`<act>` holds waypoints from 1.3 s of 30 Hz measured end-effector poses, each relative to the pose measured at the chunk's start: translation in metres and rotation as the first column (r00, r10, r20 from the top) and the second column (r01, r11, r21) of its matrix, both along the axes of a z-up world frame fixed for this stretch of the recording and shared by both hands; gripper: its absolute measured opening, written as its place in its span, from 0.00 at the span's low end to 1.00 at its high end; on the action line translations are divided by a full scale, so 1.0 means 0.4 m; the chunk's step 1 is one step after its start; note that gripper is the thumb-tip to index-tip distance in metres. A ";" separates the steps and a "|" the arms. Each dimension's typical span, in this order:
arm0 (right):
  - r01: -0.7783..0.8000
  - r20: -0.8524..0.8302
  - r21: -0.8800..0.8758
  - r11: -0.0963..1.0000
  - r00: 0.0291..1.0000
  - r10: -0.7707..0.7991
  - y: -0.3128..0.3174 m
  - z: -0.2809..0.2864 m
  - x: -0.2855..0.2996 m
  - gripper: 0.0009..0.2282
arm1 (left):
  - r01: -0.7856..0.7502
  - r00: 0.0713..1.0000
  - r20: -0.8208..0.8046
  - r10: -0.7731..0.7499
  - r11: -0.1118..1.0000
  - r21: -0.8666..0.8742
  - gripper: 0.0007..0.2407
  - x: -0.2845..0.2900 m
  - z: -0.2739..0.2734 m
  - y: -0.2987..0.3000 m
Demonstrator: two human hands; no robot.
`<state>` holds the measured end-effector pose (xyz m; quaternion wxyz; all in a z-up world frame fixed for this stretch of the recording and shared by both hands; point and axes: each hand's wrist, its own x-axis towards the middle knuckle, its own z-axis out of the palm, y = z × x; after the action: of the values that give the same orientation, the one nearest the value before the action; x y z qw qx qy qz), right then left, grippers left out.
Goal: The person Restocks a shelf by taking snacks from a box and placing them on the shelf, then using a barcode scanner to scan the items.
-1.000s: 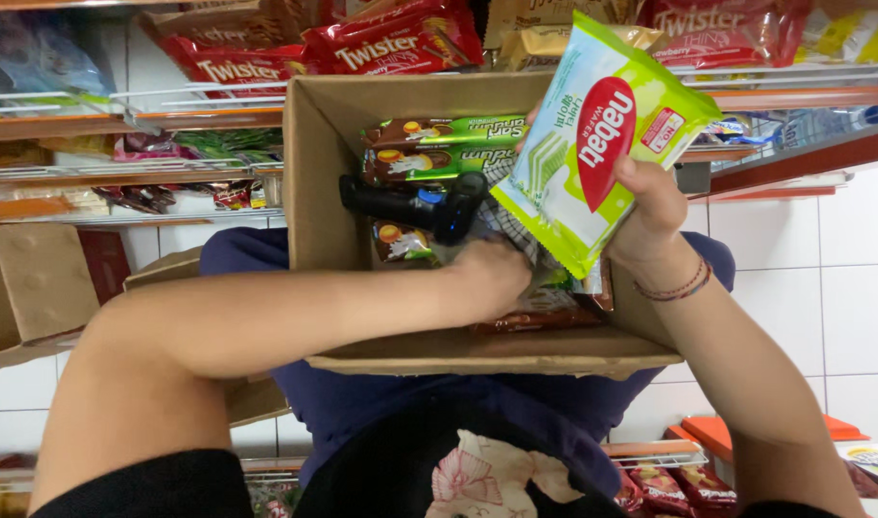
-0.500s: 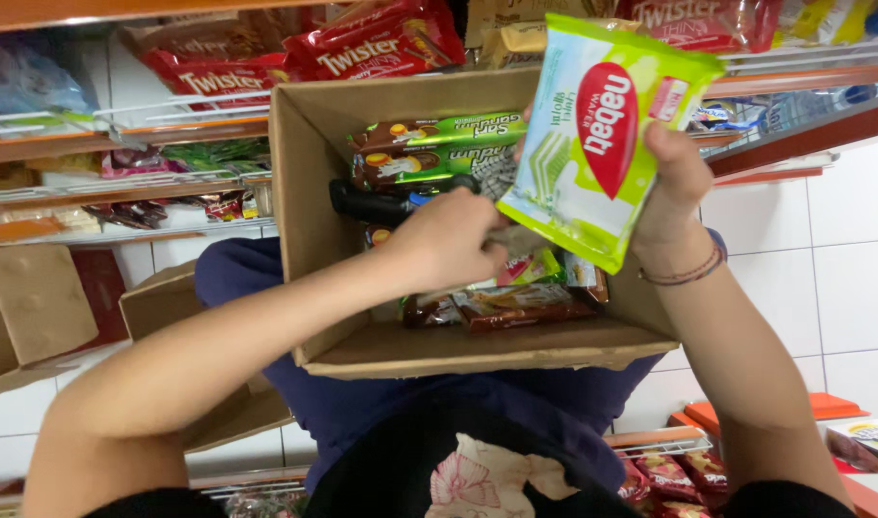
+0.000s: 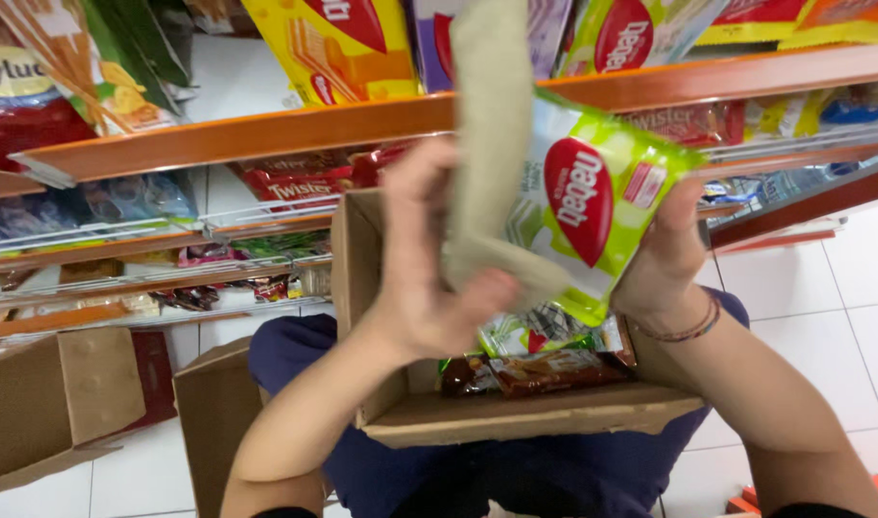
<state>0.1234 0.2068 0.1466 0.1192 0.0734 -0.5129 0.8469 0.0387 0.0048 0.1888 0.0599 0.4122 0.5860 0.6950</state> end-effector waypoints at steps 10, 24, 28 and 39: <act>-0.028 -0.005 -0.086 0.996 1.000 0.028 -0.073 -0.023 0.001 0.46 | -0.450 0.694 -0.672 0.256 0.884 -0.128 0.25 0.025 -0.035 0.075; -0.166 0.038 -0.283 0.945 0.982 0.184 -0.026 -0.126 0.018 0.46 | -0.463 0.722 -0.624 0.301 0.879 -0.112 0.26 0.012 -0.075 0.079; -0.160 0.080 -0.270 0.950 0.979 0.188 -0.045 -0.122 0.004 0.47 | -0.424 0.771 -0.569 0.286 0.897 -0.124 0.26 0.021 -0.077 0.086; 0.328 0.161 -0.280 0.902 0.943 -0.292 0.015 -0.027 0.019 0.46 | -0.124 0.516 -0.848 -0.121 0.969 -0.214 0.27 0.045 -0.089 0.085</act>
<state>0.1309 0.2129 0.1358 0.2325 -0.0774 -0.3879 0.8885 0.0569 0.0390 0.1532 -0.1859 0.6891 0.6215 0.3230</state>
